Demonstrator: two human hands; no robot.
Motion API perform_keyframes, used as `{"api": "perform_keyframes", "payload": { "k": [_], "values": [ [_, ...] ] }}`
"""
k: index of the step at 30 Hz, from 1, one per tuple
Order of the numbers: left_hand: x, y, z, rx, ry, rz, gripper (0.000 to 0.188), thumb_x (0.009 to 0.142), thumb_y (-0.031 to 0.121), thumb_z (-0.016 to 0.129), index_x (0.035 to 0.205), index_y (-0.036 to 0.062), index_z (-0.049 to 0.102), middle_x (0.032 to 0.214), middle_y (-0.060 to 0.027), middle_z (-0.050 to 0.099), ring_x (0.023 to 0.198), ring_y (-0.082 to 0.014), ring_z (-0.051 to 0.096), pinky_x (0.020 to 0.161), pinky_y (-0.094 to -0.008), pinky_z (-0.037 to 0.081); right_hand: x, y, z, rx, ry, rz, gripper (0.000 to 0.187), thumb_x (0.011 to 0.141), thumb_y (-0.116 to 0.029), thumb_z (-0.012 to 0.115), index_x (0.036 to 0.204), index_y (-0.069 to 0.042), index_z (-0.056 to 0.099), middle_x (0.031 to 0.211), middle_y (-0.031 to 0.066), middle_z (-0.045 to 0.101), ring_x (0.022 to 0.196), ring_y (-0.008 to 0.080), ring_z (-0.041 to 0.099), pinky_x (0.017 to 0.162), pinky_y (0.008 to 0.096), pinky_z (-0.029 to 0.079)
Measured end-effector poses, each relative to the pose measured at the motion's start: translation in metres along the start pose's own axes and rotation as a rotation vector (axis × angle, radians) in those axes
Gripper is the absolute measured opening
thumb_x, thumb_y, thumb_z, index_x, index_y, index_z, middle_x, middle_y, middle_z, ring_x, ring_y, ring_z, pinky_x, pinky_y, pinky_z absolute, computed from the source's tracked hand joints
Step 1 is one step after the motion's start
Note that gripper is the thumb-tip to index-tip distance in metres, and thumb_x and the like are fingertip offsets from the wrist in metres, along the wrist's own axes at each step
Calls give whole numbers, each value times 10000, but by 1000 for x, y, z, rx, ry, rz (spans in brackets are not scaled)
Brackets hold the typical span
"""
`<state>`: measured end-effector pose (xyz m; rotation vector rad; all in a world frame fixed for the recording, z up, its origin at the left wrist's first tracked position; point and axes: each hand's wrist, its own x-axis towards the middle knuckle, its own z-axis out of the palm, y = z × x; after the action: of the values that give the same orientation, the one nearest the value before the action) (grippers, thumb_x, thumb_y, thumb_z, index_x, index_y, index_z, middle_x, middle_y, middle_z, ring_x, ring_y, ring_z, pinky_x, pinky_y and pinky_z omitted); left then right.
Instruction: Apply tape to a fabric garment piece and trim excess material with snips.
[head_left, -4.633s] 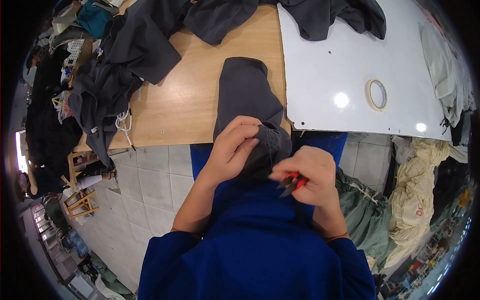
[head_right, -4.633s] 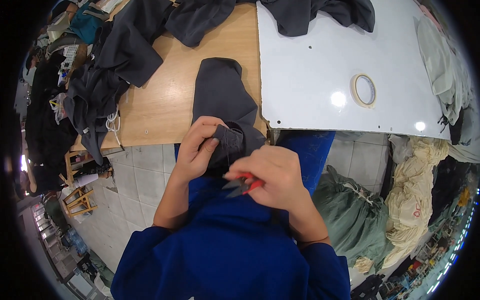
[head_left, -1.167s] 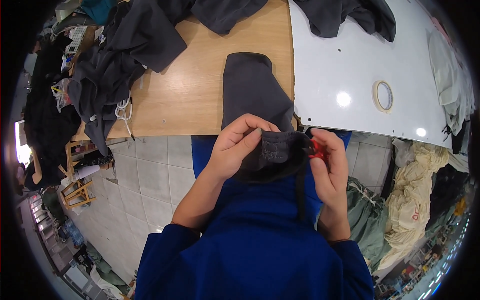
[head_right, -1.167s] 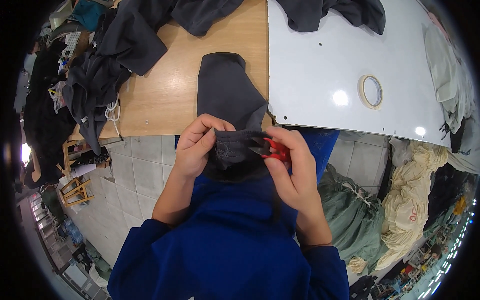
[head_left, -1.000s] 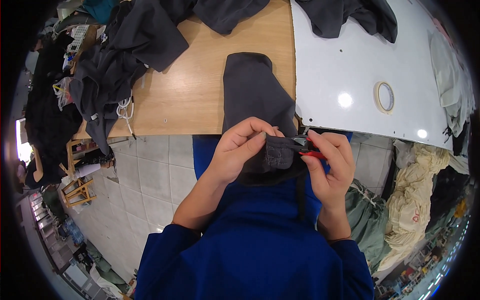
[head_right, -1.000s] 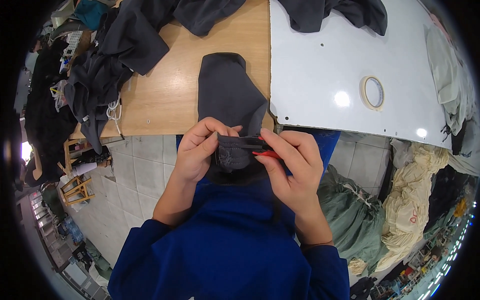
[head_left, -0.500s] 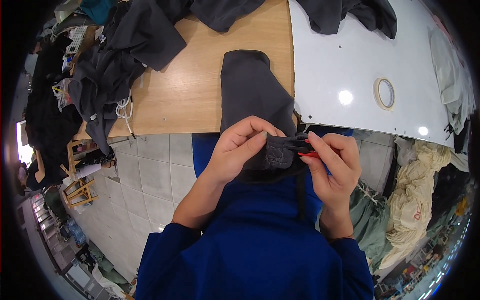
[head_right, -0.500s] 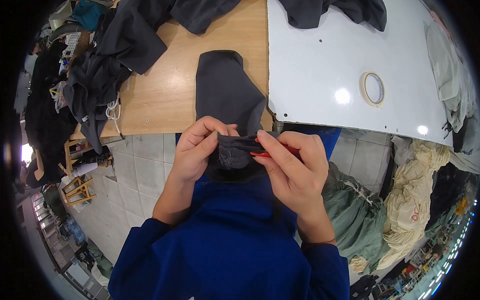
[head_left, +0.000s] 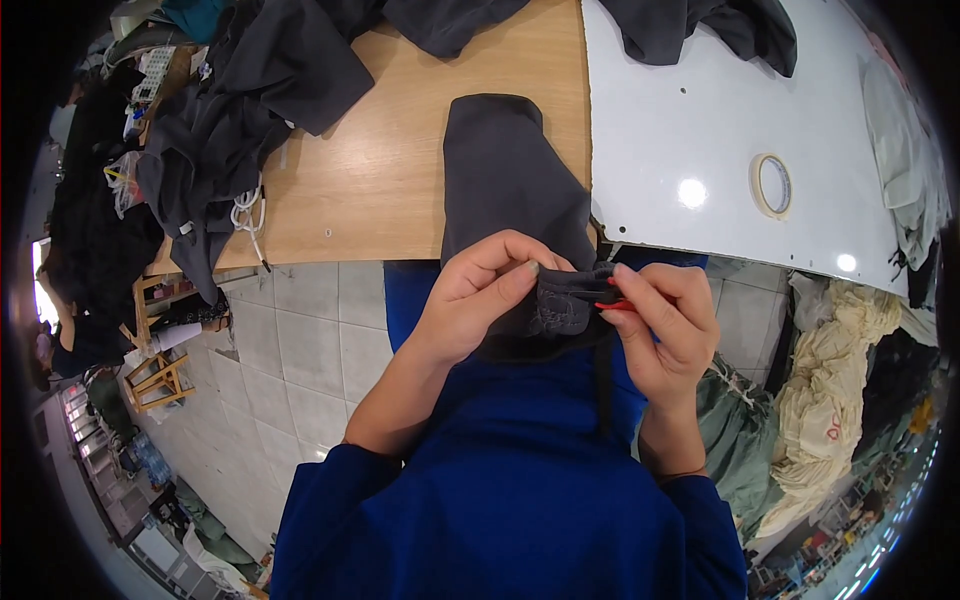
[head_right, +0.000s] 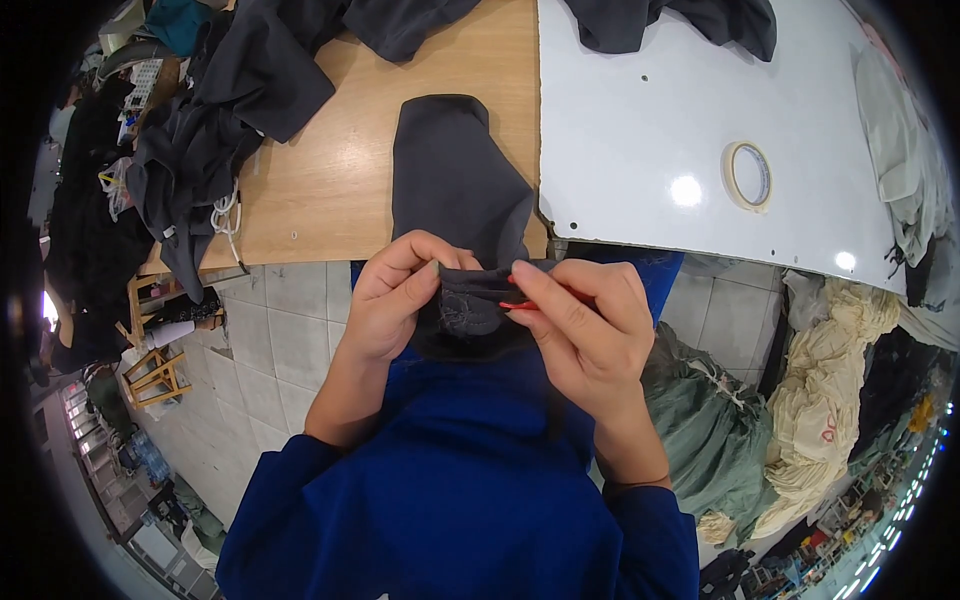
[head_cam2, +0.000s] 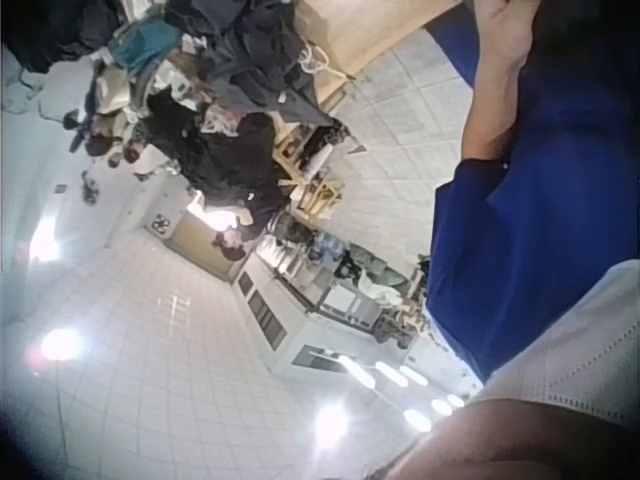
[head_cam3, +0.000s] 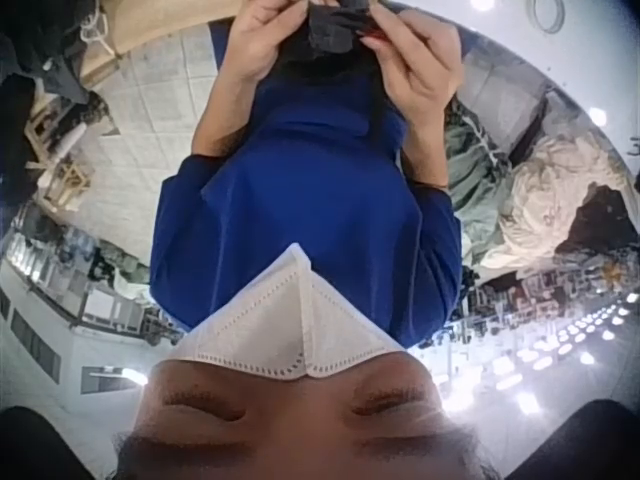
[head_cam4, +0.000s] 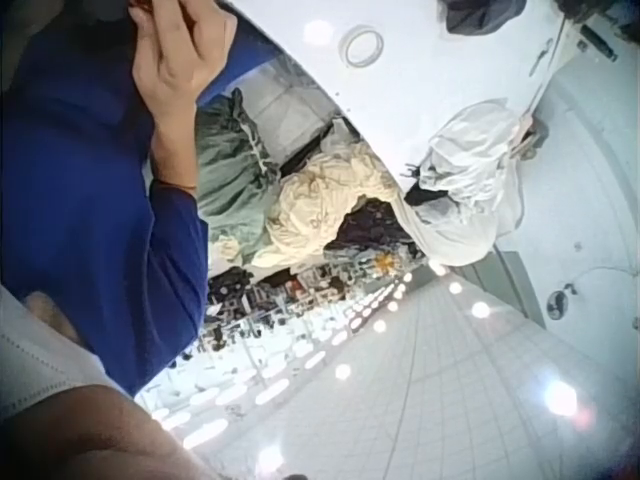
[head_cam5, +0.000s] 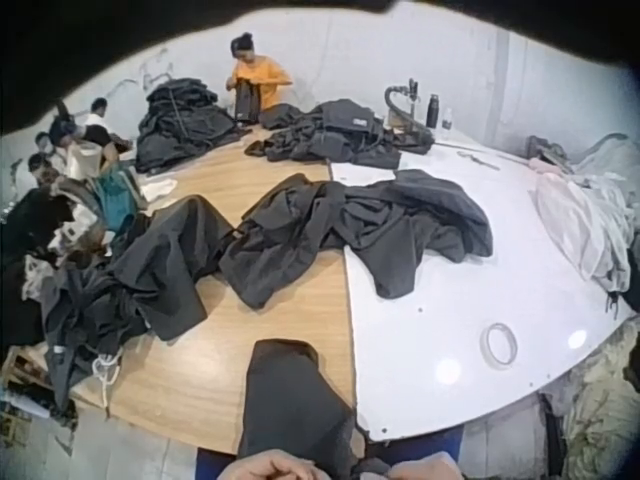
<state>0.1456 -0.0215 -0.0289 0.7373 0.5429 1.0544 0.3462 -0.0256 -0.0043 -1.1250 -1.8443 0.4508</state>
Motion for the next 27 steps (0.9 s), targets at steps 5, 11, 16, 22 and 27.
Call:
{"api": "perform_keyframes", "payload": {
  "k": [5, 11, 16, 22, 27],
  "values": [
    [-1, -1, 0, 32, 19, -4, 156, 951, 77, 443, 1038, 5, 551, 1070, -105, 607, 989, -128, 569, 894, -267, 439, -5, 2, 2, 139, 7, 106, 398, 637, -82, 760, 1027, -65, 681, 838, 46, 583, 672, 166, 497, 592, 250, 398],
    [0, -2, 9, 117, 66, 11, 143, 947, 75, 461, 1021, 0, 557, 1038, -81, 605, 952, -113, 564, 875, -256, 439, 5, -12, 9, 461, 24, 362, 427, 652, -59, 741, 1071, -63, 661, 719, 46, 515, 622, 183, 479, 565, 268, 410],
    [2, -3, 9, 161, 104, -28, 113, 934, 99, 494, 973, 7, 548, 943, -78, 605, 893, -111, 567, 831, -249, 441, -11, -4, 32, 88, -7, -118, 342, 609, -168, 783, 939, -114, 713, 542, 0, 424, 474, 149, 409, 434, 257, 328],
    [5, -4, 4, 111, 324, 5, 98, 929, 79, 518, 987, 15, 565, 933, -12, 599, 869, -37, 533, 804, -192, 420, -17, -3, 23, 389, -223, -217, 213, 624, -235, 791, 778, -116, 704, 566, -13, 507, 476, 141, 450, 428, 255, 333],
    [4, -4, 17, 226, 358, 147, 116, 901, 19, 542, 1014, -2, 559, 962, -37, 625, 914, -72, 579, 830, -202, 430, -15, -8, 13, 323, -183, 431, 304, 649, -154, 823, 801, -64, 575, 511, 5, 448, 447, 75, 378, 440, 216, 299]
  ]
}}
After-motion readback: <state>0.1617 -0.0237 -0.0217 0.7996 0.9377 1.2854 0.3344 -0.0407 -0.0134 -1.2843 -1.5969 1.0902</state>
